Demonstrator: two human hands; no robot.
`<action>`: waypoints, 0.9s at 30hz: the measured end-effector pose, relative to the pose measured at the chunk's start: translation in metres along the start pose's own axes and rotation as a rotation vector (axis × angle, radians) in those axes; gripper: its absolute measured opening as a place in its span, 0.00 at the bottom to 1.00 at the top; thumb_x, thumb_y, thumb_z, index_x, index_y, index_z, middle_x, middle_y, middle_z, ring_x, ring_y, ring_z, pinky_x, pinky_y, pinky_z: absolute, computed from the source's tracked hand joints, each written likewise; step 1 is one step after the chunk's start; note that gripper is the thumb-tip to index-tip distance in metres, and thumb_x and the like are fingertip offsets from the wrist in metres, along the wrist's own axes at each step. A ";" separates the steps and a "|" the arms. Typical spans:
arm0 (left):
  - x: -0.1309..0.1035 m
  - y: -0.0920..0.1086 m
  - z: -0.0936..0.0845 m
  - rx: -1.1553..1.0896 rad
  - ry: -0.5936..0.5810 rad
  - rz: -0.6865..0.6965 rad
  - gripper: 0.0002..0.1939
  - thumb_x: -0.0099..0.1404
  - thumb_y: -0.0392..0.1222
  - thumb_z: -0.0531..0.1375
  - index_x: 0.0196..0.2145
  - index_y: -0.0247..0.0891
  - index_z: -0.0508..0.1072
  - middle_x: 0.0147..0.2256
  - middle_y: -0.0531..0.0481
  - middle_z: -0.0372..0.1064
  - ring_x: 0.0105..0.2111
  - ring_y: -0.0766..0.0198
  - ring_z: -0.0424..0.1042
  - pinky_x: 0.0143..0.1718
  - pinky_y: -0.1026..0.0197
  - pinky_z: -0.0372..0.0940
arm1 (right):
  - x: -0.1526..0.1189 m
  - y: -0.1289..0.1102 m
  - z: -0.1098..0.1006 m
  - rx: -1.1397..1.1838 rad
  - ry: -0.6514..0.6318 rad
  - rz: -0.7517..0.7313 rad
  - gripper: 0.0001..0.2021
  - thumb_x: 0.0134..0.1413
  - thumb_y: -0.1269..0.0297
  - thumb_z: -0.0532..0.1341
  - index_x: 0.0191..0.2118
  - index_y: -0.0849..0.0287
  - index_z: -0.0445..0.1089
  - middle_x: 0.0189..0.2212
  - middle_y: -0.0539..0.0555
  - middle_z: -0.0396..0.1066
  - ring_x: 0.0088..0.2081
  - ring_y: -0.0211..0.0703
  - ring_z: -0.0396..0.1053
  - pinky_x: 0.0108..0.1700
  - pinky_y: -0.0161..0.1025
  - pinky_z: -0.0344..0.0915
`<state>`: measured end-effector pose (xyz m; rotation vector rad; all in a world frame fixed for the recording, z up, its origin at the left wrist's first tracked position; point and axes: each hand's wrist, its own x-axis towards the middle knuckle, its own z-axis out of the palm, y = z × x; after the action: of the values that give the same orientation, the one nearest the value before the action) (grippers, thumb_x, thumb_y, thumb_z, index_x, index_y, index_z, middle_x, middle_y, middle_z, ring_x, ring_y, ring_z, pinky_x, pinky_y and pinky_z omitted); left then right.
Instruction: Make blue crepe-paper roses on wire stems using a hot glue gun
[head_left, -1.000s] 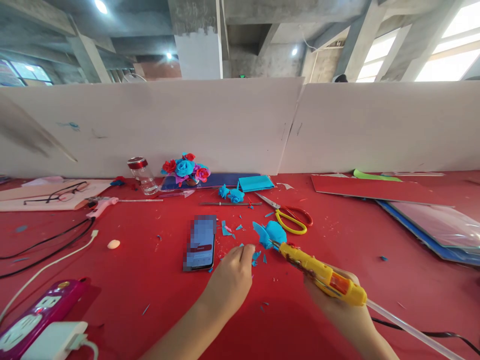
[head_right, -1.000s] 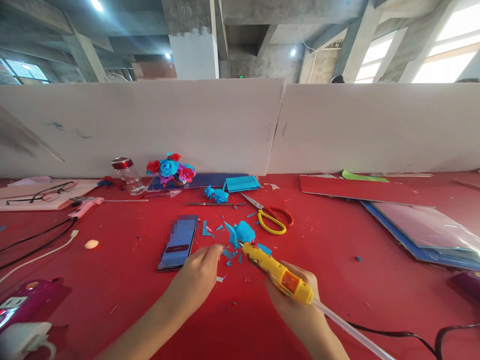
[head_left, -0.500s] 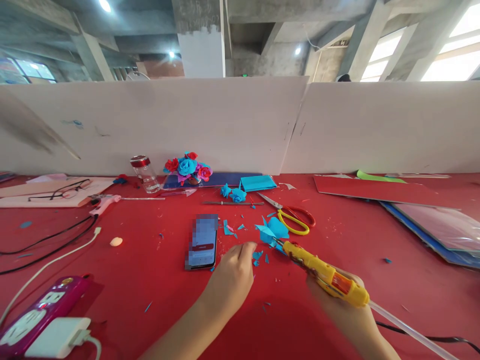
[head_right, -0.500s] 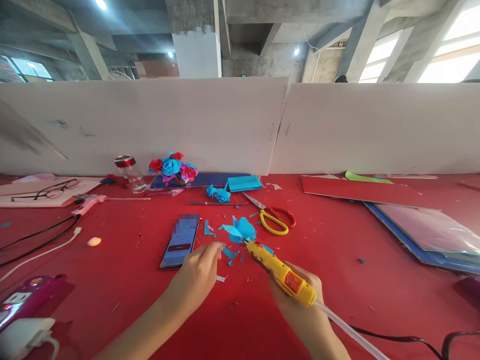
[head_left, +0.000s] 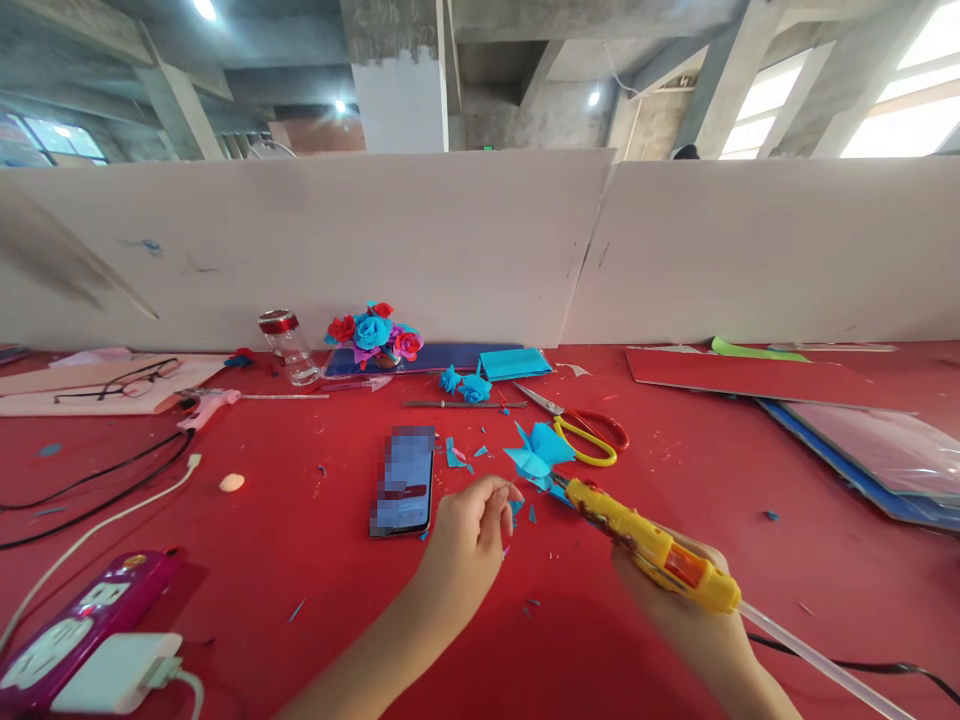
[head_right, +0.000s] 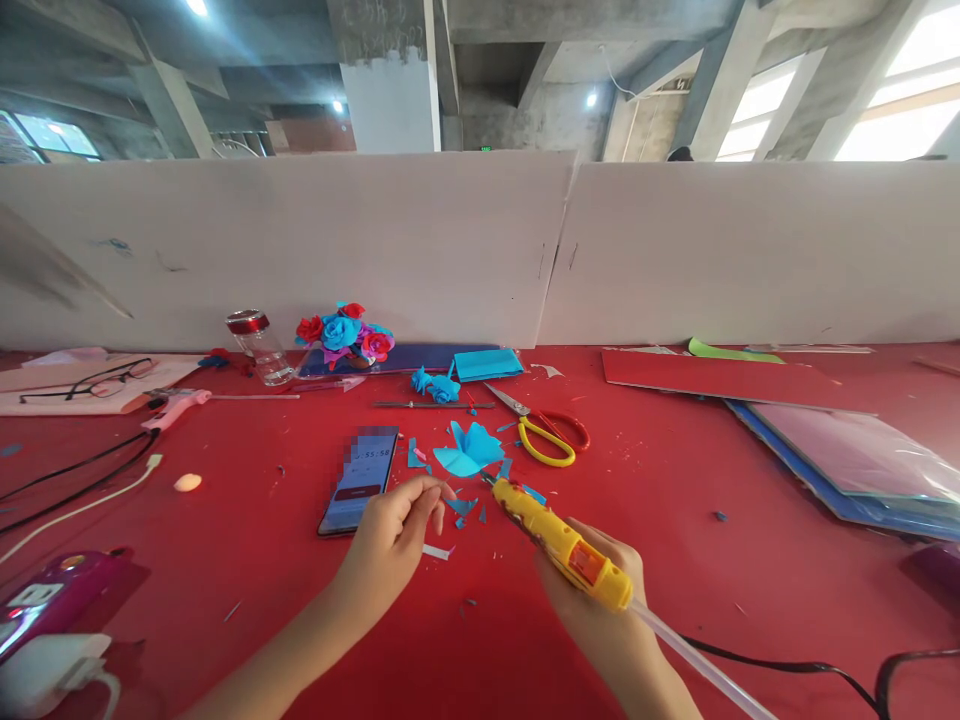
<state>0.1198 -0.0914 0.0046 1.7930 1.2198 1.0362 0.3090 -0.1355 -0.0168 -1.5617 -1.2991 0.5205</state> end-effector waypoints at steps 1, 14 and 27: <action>0.000 0.001 0.000 -0.036 -0.011 -0.026 0.16 0.67 0.44 0.45 0.28 0.36 0.67 0.20 0.55 0.60 0.17 0.71 0.60 0.19 0.68 0.54 | 0.000 0.000 0.000 0.000 -0.018 0.001 0.12 0.38 0.62 0.58 0.16 0.56 0.54 0.14 0.44 0.47 0.17 0.32 0.46 0.17 0.33 0.46; 0.003 0.004 -0.004 -0.238 -0.037 -0.021 0.15 0.66 0.45 0.49 0.33 0.36 0.72 0.23 0.52 0.66 0.20 0.70 0.57 0.22 0.68 0.55 | 0.001 0.005 -0.003 0.031 0.021 0.017 0.08 0.37 0.62 0.60 0.16 0.56 0.61 0.11 0.45 0.54 0.14 0.34 0.52 0.14 0.32 0.52; 0.004 0.001 -0.005 -0.338 -0.033 0.076 0.15 0.66 0.43 0.50 0.31 0.36 0.74 0.26 0.50 0.68 0.27 0.67 0.63 0.31 0.66 0.61 | 0.024 0.028 -0.032 -0.085 0.247 0.086 0.10 0.39 0.56 0.63 0.22 0.58 0.68 0.09 0.45 0.57 0.11 0.34 0.54 0.12 0.31 0.51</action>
<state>0.1165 -0.0871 0.0085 1.5944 0.9001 1.1733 0.3560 -0.1244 -0.0221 -1.6998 -1.0819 0.3168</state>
